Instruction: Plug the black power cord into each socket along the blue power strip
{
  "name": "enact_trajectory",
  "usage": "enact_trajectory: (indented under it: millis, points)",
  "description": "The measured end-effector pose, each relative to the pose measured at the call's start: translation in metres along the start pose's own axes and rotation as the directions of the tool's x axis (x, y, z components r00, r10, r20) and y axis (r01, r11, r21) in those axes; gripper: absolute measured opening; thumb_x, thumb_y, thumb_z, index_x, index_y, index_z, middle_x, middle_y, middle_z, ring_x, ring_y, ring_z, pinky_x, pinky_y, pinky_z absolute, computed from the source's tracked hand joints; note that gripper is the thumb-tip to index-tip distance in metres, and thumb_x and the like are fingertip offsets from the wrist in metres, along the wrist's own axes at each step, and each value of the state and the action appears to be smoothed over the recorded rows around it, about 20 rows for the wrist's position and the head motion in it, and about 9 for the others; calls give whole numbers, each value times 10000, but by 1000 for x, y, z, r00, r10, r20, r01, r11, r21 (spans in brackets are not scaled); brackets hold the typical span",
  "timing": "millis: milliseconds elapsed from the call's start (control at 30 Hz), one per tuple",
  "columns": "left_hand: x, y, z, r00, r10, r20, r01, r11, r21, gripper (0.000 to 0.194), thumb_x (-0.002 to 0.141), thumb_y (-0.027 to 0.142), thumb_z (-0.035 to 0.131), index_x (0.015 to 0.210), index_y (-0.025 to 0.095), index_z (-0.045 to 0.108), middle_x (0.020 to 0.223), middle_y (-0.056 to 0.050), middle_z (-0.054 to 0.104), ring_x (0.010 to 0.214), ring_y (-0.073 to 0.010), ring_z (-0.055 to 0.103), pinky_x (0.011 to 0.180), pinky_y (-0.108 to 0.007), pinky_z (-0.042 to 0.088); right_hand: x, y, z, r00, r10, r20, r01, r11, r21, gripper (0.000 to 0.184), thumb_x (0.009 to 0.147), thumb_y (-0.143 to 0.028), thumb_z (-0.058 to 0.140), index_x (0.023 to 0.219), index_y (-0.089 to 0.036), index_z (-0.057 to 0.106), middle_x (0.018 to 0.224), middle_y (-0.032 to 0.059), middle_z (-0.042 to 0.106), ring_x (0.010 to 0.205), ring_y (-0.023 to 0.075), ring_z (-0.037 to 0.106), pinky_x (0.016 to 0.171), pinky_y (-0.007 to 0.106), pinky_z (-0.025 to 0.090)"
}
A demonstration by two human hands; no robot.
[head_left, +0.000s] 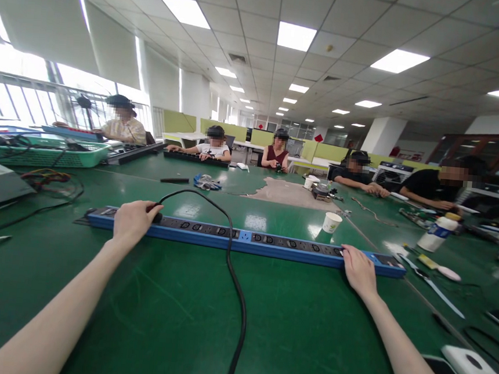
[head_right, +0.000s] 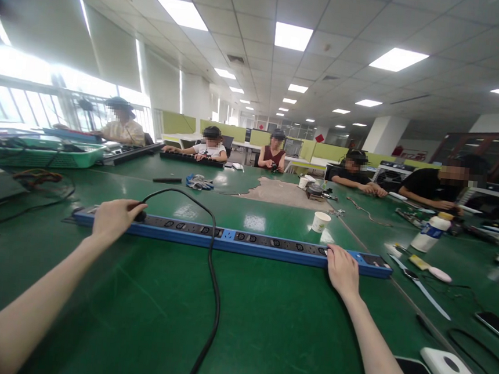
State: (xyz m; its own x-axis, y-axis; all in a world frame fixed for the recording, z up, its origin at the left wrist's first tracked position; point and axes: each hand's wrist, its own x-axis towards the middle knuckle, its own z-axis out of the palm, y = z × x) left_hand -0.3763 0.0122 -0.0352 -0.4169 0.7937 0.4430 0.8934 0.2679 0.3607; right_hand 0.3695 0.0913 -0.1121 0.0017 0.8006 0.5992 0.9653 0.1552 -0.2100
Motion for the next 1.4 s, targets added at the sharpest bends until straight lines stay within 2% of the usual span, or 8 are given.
enact_trajectory:
  millis: [67,133,300,500,667,900,1133,1400]
  points:
    - [-2,3,6,995,-1,-102,9,997,72,614,1003,611,399,1285,193,749,1230,-185,735,1141,-366,653,983,-426,479,0,-1,0,1000,0,3,0,1000,0,542,1067,-468,224,1336,-278,655,1376,76,681,1317,286,562,1079,467,391]
    - [-3,5,10,990,21,-140,-5,993,114,612,1013,592,382,1293,188,747,1227,-186,732,1128,-365,657,970,-430,487,0,-1,-1,1000,1,-1,-1,1000,0,540,1069,-465,226,1334,-278,657,1379,74,680,1320,283,562,1077,465,392]
    - [6,3,14,997,51,-52,-43,988,146,569,1001,521,417,1344,192,729,1223,-186,716,1113,-365,669,950,-420,510,-1,-4,-2,1000,-7,-14,7,1000,4,527,1064,-446,243,1331,-277,664,1386,73,680,1316,285,565,1074,468,398]
    - [23,-12,14,992,87,86,-99,986,138,570,936,464,516,1393,183,709,1197,-192,739,1129,-376,684,965,-425,518,0,-3,-1,1000,3,-14,-3,1000,9,531,1057,-450,243,1321,-275,670,1370,82,685,1308,293,568,1066,474,400]
    - [22,-15,19,997,10,75,-20,992,127,577,937,489,523,1367,164,727,1138,-196,764,1080,-384,698,933,-440,524,0,-1,1,1000,10,-6,-10,1000,-1,526,1058,-439,251,1336,-273,666,1385,81,679,1313,290,565,1067,467,403]
    - [13,-1,36,998,60,-12,-57,987,150,572,975,485,462,1357,154,729,1196,-248,695,1092,-390,660,947,-467,507,-1,-1,1,1000,-4,-13,3,1000,-16,526,1068,-433,240,1338,-272,662,1390,70,679,1321,278,562,1075,457,403]
    - [10,-7,31,996,-83,21,80,992,94,586,938,631,507,1166,161,771,1174,-223,714,1002,-363,667,873,-448,508,-1,-1,1,1000,6,-13,-6,1000,9,538,1067,-456,244,1340,-265,666,1380,88,681,1324,292,560,1079,470,392]
    - [6,2,31,998,-39,-42,46,980,193,540,983,569,454,1100,154,779,1127,-209,690,960,-347,670,853,-437,497,-1,1,2,1000,6,-11,-6,1000,-13,525,1074,-454,243,1337,-283,664,1387,66,681,1313,277,568,1060,459,405]
